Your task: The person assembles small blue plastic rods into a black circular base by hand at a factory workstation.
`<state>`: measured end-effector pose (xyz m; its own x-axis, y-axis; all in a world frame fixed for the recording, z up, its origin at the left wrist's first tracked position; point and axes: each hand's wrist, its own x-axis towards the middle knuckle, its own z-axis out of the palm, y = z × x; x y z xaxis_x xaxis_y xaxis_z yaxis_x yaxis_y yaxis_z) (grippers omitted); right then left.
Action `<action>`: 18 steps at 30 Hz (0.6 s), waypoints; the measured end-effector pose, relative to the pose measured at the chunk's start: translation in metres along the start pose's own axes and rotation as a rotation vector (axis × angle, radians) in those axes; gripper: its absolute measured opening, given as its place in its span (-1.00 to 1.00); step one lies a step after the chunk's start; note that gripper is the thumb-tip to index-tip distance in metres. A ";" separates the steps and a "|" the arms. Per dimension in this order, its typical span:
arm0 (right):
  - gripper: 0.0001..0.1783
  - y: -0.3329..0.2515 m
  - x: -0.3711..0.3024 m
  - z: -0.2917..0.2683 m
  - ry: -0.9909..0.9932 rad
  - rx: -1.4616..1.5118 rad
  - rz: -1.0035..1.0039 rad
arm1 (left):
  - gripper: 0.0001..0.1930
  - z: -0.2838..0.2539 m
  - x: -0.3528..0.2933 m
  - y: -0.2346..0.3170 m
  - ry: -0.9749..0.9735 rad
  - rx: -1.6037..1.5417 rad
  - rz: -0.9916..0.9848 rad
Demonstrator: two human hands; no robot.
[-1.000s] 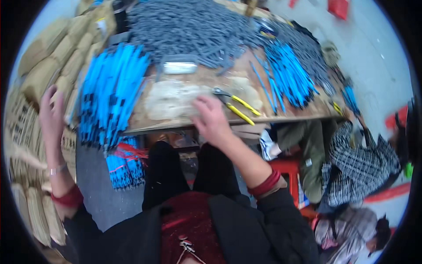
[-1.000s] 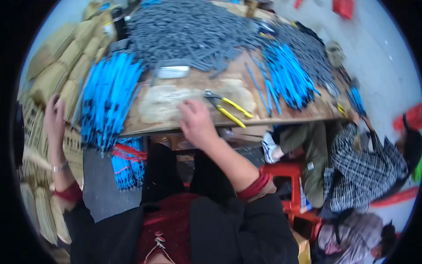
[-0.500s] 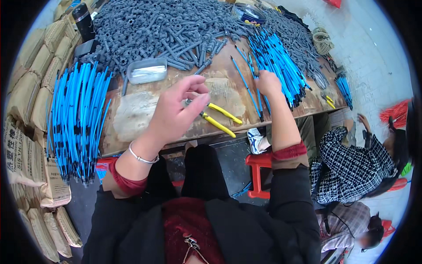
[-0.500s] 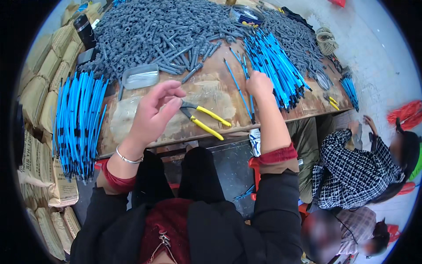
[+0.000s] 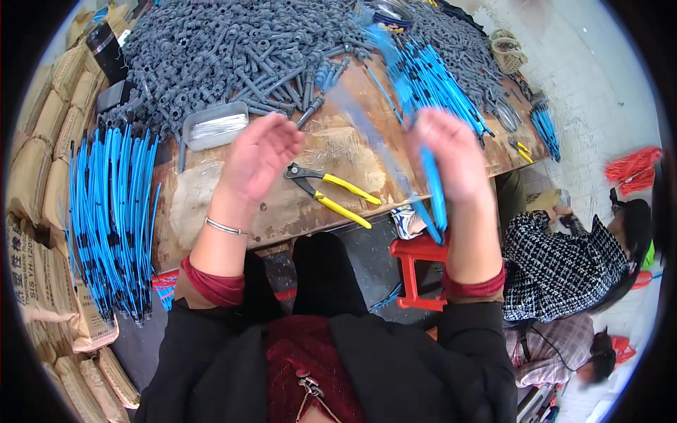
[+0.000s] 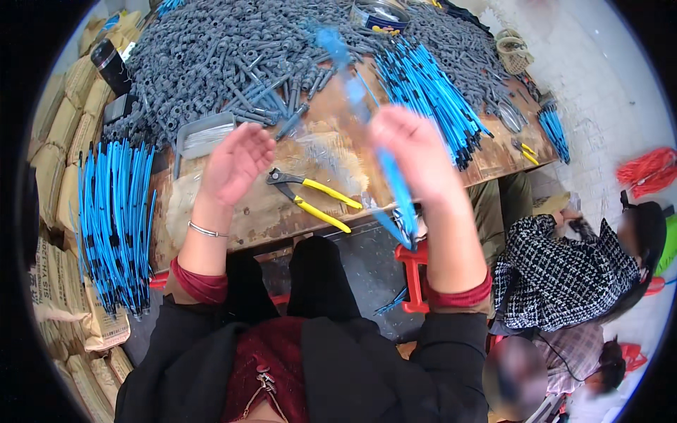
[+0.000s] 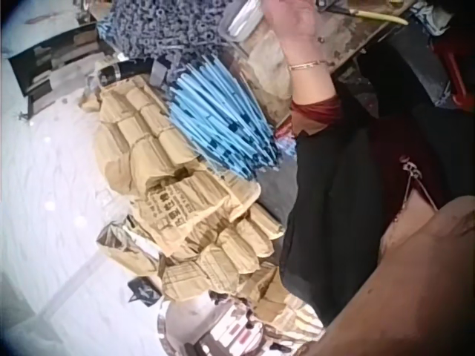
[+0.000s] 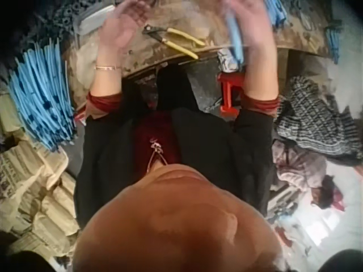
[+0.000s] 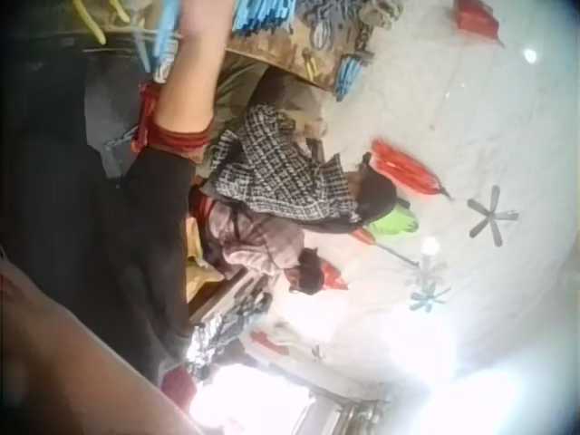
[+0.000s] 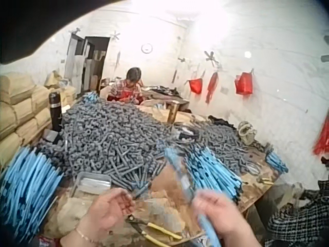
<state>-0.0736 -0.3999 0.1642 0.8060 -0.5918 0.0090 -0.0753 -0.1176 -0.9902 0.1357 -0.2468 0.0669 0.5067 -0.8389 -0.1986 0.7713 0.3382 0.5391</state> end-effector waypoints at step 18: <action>-0.79 0.037 -0.057 0.089 -0.006 -0.554 -0.210 | -0.85 0.035 -0.058 -0.014 -0.169 0.448 0.286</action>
<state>-0.0705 -0.2994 0.1142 0.8400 -0.5065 0.1947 -0.2079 -0.6318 -0.7467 0.0821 -0.2175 0.1000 0.5742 -0.8098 0.1208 0.3546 0.3789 0.8548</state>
